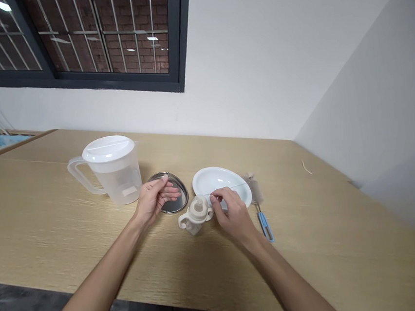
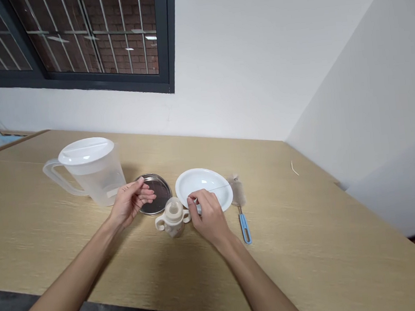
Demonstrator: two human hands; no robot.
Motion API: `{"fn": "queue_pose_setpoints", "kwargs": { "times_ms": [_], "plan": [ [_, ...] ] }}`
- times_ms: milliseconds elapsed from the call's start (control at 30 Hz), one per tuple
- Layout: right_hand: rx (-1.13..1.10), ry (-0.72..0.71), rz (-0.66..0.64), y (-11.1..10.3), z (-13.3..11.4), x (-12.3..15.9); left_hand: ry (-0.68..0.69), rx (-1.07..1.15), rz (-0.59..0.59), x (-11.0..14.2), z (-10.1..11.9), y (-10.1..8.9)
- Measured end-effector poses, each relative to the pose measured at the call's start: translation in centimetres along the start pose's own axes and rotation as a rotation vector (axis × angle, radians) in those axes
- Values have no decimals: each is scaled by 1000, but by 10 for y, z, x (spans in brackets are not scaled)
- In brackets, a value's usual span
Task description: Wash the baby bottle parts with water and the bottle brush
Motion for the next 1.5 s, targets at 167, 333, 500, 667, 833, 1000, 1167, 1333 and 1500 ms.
{"fn": "queue_pose_setpoints", "kwargs": {
  "times_ms": [167, 333, 500, 667, 833, 1000, 1167, 1333, 1500],
  "plan": [
    [-1, -5, 1, 0, 0, 0, -36, 57, -4, -1, -1, 3],
    [3, -7, 0, -1, 0, 0, -56, 141, -76, 0, 0, 9],
    [1, -10, 0, -1, -1, 0, -19, 127, -121, 1, 2, 10],
    [-5, -7, -3, -1, -1, 0, -43, 102, -49, 1, 1, 7],
    [-3, -11, -3, 0, -1, 0, -69, 167, 0, -1, 0, 4],
    [4, -8, -10, 0, -1, 0, -67, 162, 3, -2, 0, 3],
    [3, -7, -13, 0, 0, 0, -36, 128, -62, 0, 1, 6],
    [4, -12, -6, 0, 0, 0, -13, 96, -104, 0, -1, 6],
    [0, -22, -2, 0, -1, 1, -5, 127, -129, -1, -2, 6]
  ]
}}
Point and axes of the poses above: each hand's wrist, its own x-axis away from the middle knuckle, its own y-axis out of the palm, z = x × y, the point moved 7 cm from there along -x, towards the middle knuckle
